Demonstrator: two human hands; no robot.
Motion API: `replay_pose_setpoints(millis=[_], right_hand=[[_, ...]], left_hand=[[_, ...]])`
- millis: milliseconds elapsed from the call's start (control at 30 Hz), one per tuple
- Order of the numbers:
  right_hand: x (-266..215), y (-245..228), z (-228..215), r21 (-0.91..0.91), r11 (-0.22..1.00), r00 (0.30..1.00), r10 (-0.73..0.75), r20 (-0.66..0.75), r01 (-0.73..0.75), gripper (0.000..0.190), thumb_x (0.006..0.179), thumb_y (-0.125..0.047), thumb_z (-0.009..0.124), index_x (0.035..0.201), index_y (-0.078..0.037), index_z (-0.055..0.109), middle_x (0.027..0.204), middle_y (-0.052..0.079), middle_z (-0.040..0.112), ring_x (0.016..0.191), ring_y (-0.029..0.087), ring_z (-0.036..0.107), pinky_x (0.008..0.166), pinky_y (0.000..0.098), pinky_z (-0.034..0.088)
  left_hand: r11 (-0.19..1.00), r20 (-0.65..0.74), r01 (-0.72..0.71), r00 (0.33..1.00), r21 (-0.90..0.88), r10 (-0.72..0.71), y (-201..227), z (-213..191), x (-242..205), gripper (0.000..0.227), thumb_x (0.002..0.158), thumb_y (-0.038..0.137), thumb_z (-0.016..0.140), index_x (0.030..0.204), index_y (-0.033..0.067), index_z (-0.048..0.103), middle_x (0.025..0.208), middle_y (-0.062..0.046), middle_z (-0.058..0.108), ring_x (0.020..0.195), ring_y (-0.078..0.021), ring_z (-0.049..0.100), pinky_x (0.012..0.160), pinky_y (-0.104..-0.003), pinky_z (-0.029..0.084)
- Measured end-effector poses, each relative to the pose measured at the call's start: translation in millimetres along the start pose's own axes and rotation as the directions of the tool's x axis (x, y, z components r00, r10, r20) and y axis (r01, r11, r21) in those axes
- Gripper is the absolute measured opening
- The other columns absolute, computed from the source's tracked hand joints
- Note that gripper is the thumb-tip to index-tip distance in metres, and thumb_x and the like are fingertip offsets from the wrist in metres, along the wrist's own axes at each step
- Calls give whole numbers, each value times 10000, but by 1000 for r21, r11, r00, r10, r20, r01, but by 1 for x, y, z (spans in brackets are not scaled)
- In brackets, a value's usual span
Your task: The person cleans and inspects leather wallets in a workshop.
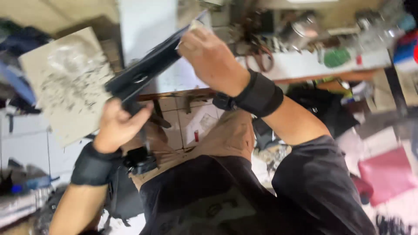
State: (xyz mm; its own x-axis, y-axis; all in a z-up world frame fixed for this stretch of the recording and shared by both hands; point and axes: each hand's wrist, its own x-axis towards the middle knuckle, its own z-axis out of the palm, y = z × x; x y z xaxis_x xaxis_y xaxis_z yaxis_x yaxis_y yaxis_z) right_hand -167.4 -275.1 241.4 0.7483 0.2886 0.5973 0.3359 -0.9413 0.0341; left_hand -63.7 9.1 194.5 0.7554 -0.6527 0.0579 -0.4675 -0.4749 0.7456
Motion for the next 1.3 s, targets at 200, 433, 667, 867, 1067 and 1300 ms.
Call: replay_pose_setpoints(millis=[200, 433, 667, 867, 1067, 1300], right_hand=[[-110, 41, -10, -85, 916, 918, 395, 13, -393, 179, 810, -23, 637, 987, -47, 654, 995, 143, 609, 1007, 373, 565, 884, 466, 469], [-284, 32, -49, 150, 460, 465, 885, -2, -875, 185, 1088, -119, 638, 960, 14, 656, 835, 186, 641, 756, 324, 643, 711, 424, 506], [-494, 16, 12, 68, 163, 156, 984, -91, -984, 192, 943, -191, 791, 943, -20, 703, 821, 158, 717, 744, 267, 718, 669, 391, 549], [-634, -18, 101, 16, -127, -128, 989, -70, -992, 265, 813, -219, 879, 916, -36, 717, 859, 164, 742, 828, 322, 745, 731, 404, 572], [-687, -19, 190, 173, -180, -188, 982, -33, -968, 366, 781, -231, 860, 1031, -22, 691, 987, 181, 749, 916, 328, 740, 771, 400, 576], [-646, 30, 238, 106, -436, -435, 900, 37, -894, 556, 776, -359, 826, 1172, -17, 636, 1091, 241, 714, 1042, 424, 666, 878, 481, 529]], left_hand=[[910, -95, -316, 949, -268, 302, 5, -25, -8, 433, 925, 142, 816, 1296, -18, 658, 1012, 22, 665, 788, -32, 545, 630, -191, 406], [830, -6, -540, 838, 140, 546, -13, 1, 3, 357, 1089, 100, 795, 1367, -23, 607, 1119, -180, 722, 902, -285, 711, 833, -276, 545], [681, 257, -468, 883, 564, 394, -65, 59, 41, 703, 1074, 492, 737, 574, 16, 602, 573, -168, 583, 602, -382, 620, 737, -455, 522], [595, 380, -505, 863, 625, 333, -85, 91, 62, 767, 1106, 581, 663, 623, -11, 602, 628, -227, 604, 643, -408, 642, 716, -475, 536], [468, 511, -534, 839, 704, 188, -74, 96, 60, 746, 1093, 586, 637, 646, -10, 611, 646, -275, 611, 650, -430, 656, 670, -498, 552], [370, 557, -505, 829, 780, -41, -36, 93, 52, 659, 1007, 532, 637, 606, 9, 624, 596, -263, 606, 598, -429, 654, 571, -489, 544]])
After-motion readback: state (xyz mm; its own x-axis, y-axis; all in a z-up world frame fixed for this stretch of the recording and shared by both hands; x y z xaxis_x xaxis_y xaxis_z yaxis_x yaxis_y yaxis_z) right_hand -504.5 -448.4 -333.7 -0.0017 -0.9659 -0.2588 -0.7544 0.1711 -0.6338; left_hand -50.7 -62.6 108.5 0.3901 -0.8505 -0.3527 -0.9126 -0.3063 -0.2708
